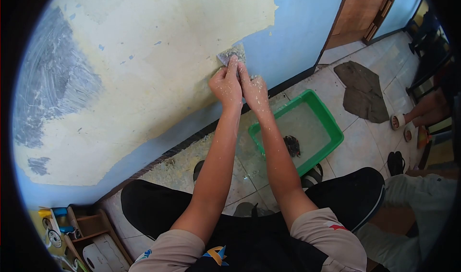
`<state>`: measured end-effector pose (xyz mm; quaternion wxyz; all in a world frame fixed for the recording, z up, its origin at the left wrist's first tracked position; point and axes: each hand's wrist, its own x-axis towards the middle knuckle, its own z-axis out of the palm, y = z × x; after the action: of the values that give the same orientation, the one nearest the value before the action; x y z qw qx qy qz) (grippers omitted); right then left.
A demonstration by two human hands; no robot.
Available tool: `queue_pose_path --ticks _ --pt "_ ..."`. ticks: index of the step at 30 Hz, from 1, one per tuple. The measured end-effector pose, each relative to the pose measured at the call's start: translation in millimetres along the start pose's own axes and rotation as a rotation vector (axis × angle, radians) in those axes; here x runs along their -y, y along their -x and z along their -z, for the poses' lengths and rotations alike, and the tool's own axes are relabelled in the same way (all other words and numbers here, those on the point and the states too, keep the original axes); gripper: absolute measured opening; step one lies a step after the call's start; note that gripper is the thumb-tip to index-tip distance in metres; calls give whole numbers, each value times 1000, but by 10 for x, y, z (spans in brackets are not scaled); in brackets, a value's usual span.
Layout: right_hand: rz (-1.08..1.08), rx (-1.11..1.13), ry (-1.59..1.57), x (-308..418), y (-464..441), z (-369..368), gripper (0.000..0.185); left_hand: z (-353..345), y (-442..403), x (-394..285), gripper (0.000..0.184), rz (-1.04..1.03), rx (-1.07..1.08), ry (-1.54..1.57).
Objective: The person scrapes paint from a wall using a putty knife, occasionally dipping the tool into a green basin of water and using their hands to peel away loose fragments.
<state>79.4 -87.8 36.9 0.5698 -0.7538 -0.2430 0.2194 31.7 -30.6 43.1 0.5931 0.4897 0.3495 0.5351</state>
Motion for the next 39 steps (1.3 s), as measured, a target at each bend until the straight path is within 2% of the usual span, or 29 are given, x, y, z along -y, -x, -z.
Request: queue_pose_path --ticks 7,10,12,15,19,21,23,24,28,33,36,39 --pt "-53 38 74 -239 120 -118 78 207 73 256 32 6 -40 -62" --pt "-12 -16 -3 -439 109 -258 74 223 79 319 34 -21 -50 -98" --pt "38 -5 -183 -516 108 -300 69 240 71 365 34 -10 -63 -95" --pt "-49 32 -250 -529 89 -306 65 270 50 376 35 -15 -52 -129" --pt "-60 -21 -196 -338 67 -279 67 211 4 275 35 -79 -56 -149" --pt "61 21 -221 -155 48 -180 69 170 -44 177 35 -120 -64 -183" --pt "35 51 -210 -22 -24 -121 70 72 -93 -39 35 -115 -56 -130" --pt "19 78 -201 15 -35 -102 71 48 -121 -20 44 -147 -65 -94" --pt "40 1 -245 -98 91 -165 71 116 -31 77 43 -135 -75 -126" --pt "-61 3 -169 -197 174 -177 73 201 25 194 39 -105 -79 -143" --pt "-23 27 -267 -210 113 -268 75 230 -20 137 39 -154 -65 -242" --pt "-31 106 -191 -198 -10 -226 77 215 -89 77 40 -173 -45 -285"
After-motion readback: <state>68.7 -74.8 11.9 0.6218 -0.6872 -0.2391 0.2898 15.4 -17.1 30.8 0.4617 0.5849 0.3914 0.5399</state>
